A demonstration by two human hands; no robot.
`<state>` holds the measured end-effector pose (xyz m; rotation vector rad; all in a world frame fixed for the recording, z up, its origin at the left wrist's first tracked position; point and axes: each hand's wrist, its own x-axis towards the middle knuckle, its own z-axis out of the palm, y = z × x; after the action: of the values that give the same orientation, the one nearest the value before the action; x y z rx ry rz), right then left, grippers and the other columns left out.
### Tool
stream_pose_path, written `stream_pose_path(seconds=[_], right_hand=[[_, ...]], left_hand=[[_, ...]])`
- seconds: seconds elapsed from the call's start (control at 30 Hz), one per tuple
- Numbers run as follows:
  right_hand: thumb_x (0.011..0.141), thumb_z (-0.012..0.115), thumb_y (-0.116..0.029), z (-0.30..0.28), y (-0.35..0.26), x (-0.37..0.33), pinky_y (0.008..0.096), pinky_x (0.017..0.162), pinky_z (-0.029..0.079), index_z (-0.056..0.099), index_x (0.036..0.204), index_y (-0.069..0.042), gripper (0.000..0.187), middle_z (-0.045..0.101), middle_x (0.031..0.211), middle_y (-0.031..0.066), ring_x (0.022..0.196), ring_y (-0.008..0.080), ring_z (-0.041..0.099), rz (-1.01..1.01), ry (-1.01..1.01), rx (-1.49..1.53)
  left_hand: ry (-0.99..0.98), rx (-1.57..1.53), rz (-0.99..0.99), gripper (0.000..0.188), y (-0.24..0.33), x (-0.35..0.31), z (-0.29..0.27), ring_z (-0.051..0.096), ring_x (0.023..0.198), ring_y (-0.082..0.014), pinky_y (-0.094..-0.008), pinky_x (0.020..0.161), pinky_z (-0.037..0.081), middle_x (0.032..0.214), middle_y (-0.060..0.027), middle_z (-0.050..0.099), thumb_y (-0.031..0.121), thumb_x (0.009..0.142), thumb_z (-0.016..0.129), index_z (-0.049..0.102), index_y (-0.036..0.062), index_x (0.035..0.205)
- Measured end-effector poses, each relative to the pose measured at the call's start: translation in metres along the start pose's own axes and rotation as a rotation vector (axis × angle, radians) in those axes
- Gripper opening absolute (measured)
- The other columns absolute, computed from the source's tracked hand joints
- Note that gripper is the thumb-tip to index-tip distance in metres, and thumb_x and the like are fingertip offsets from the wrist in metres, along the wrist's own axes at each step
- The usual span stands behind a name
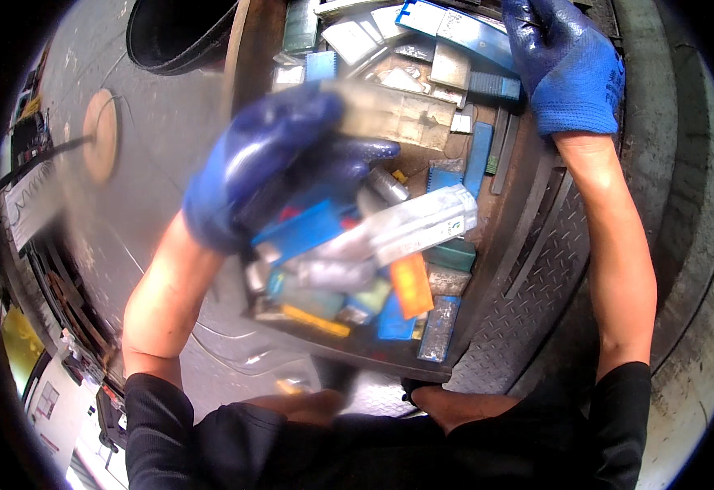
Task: The person picks up a rectangular metal block from a bin and cleans its surface using a handheld tool. They then switch to a smaller cylindrical metal part, using a yellow-handled tool to scrape and clean its surface while rotating it in their hands.
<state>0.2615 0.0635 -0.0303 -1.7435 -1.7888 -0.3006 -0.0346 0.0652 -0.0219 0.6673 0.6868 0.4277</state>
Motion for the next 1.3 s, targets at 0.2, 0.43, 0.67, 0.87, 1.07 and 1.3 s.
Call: stream_pose_path(seconds=[0.2,0.43,0.67,0.87,1.07,1.3], right_hand=[[0.093,0.070,-0.014,-0.005,-0.003,0.002,0.0464,0.064,0.053,0.072,0.088,-0.007,0.009,0.068,0.076,0.0195,0.069,0.0384,0.069,0.008,-0.029,0.010],[0.093,0.070,-0.014,-0.003,-0.001,0.002,0.0463,0.064,0.054,0.073,0.090,-0.007,0.008,0.070,0.077,0.0193,0.070,0.0385,0.069,-0.002,-0.012,0.018],[0.093,0.070,-0.014,-0.002,0.001,0.000,0.0465,0.066,0.055,0.074,0.092,-0.007,0.008,0.071,0.080,0.0192,0.072,0.0386,0.070,-0.022,-0.006,0.022],[0.094,0.069,-0.016,-0.019,-0.025,0.004,0.0473,0.068,0.055,0.074,0.092,-0.007,0.010,0.071,0.079,0.0199,0.073,0.0389,0.070,0.024,-0.031,-0.058],[0.105,0.064,-0.034,-0.015,0.015,0.001,0.0402,0.096,0.058,0.071,0.132,-0.013,0.035,0.077,0.118,0.0162,0.106,0.0346,0.075,0.059,-0.366,-0.054],[0.098,0.070,-0.048,-0.085,-0.104,-0.036,0.0384,0.064,0.054,0.077,0.095,0.002,0.051,0.068,0.071,0.0195,0.066,0.0297,0.070,0.237,-0.792,0.735]], left_hand=[[-0.167,0.955,0.611,0.041,-0.016,0.003,-0.040,0.071,0.115,-0.0322,-0.0417,0.097,0.062,0.129,-0.0196,0.068,0.017,0.103,0.065,0.058,-0.0038,0.138],[0.075,0.217,-0.064,0.041,-0.008,-0.002,-0.003,0.072,0.112,-0.0254,-0.0371,0.095,0.062,0.123,-0.0164,0.070,0.018,0.104,0.064,0.056,-0.0047,0.137],[0.154,0.254,-0.063,0.041,-0.018,-0.003,-0.004,0.073,0.106,-0.0228,-0.0351,0.091,0.063,0.117,-0.0154,0.071,0.018,0.103,0.064,0.057,-0.0052,0.136],[0.137,0.288,-0.044,0.037,-0.012,-0.011,0.003,0.074,0.102,-0.0217,-0.0339,0.090,0.063,0.115,-0.0152,0.072,0.015,0.103,0.064,0.059,-0.0057,0.133],[0.122,0.586,0.078,0.034,-0.010,-0.044,0.003,0.075,0.099,-0.0210,-0.0297,0.087,0.063,0.112,-0.0151,0.073,0.014,0.103,0.064,0.060,-0.0064,0.130],[0.352,0.212,0.036,0.033,-0.006,-0.117,0.032,0.074,0.089,-0.0161,-0.0280,0.080,0.062,0.110,-0.0127,0.074,0.016,0.102,0.065,0.063,-0.0055,0.127]])
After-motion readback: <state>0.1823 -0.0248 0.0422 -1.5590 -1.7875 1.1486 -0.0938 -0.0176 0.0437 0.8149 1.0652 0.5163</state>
